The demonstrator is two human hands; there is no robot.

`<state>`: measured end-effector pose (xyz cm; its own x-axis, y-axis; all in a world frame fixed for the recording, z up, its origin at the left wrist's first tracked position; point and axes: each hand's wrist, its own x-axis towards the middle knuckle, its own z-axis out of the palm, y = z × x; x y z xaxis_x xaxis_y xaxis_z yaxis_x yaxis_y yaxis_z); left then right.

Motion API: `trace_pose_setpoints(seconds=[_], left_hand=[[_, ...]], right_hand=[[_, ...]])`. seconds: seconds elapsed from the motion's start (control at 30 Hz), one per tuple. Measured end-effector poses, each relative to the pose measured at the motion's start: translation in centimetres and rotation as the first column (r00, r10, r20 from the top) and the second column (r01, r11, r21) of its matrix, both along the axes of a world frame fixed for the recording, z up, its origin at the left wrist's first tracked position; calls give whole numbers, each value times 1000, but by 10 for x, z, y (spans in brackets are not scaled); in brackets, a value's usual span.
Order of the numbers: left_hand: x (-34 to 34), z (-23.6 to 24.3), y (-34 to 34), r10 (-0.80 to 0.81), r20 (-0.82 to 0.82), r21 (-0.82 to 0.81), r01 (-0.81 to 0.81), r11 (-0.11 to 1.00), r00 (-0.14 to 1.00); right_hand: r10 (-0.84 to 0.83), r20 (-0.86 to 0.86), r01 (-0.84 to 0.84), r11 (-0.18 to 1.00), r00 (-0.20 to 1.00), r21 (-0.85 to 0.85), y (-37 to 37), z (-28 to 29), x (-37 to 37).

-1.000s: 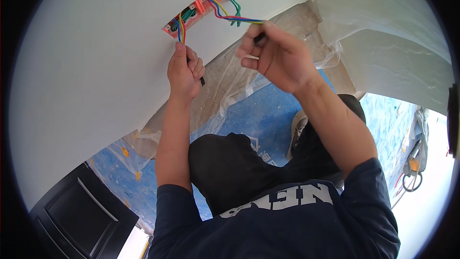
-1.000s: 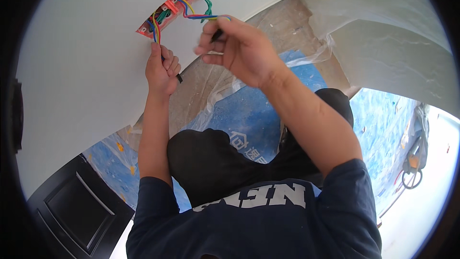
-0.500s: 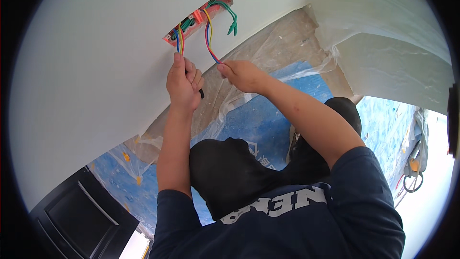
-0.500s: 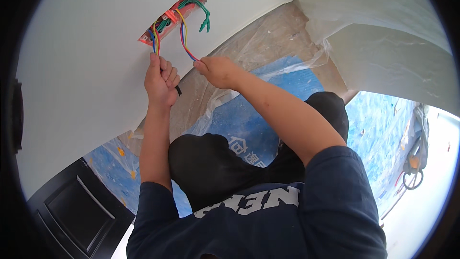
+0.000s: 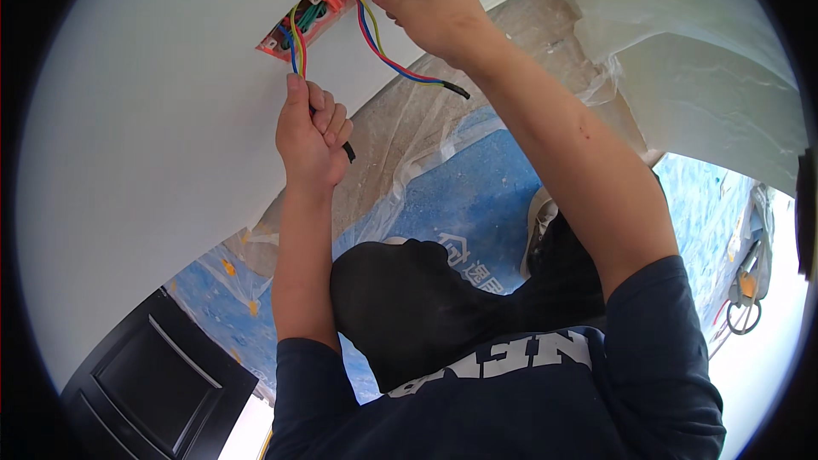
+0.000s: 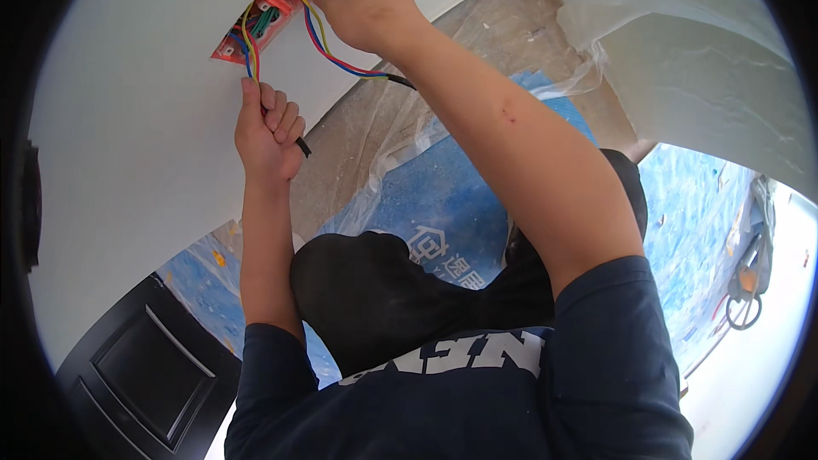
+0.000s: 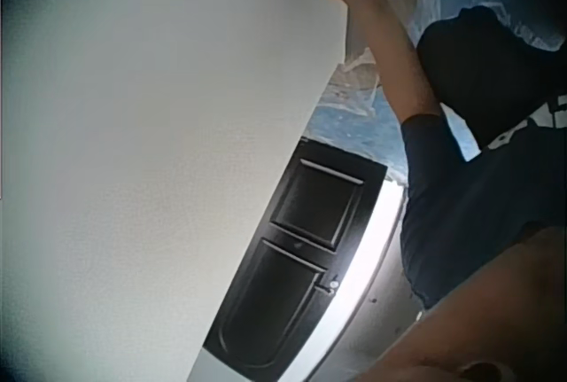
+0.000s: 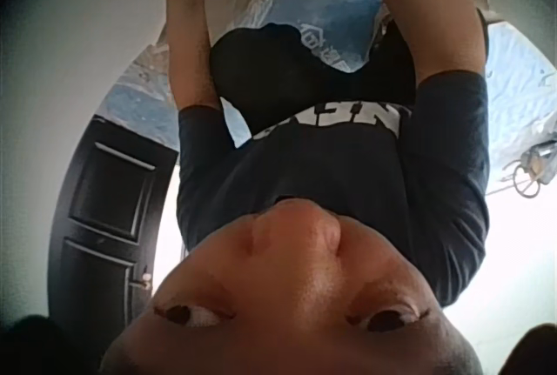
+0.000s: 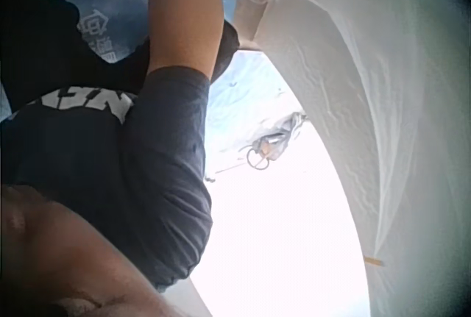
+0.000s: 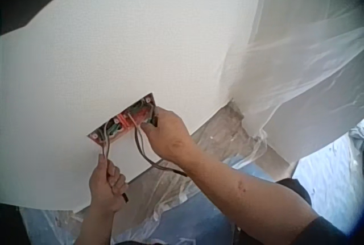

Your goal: Install and level an electrical wall outlet box and components using a drill and spirit level.

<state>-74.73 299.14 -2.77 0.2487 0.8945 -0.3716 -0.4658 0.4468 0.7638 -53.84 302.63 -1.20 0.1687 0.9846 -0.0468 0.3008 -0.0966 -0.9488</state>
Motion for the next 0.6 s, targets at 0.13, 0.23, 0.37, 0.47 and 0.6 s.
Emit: trace_pose_setpoints(seconds=[0.13,0.23,0.37,0.47,0.6], left_hand=[[2,-4,-1,15,-12,5,-15,1000,1000],[2,-7,-1,2,12,29,-2,1000,1000],[3,-8,-2,7,29,35,-8,999,1000],[0,-6,-2,26,31,35,-27,999,999],[4,-2,-3,18,84,27,-21,999,996]], right_hand=[[44,468,-120,984,883,133,8,0,-5],[28,553,-63,997,833,44,10,8,-15],[46,553,-50,999,832,-8,7,9,-14],[75,518,-70,997,852,-29,3,6,-12],[29,551,-286,876,834,388,-7,-15,19]])
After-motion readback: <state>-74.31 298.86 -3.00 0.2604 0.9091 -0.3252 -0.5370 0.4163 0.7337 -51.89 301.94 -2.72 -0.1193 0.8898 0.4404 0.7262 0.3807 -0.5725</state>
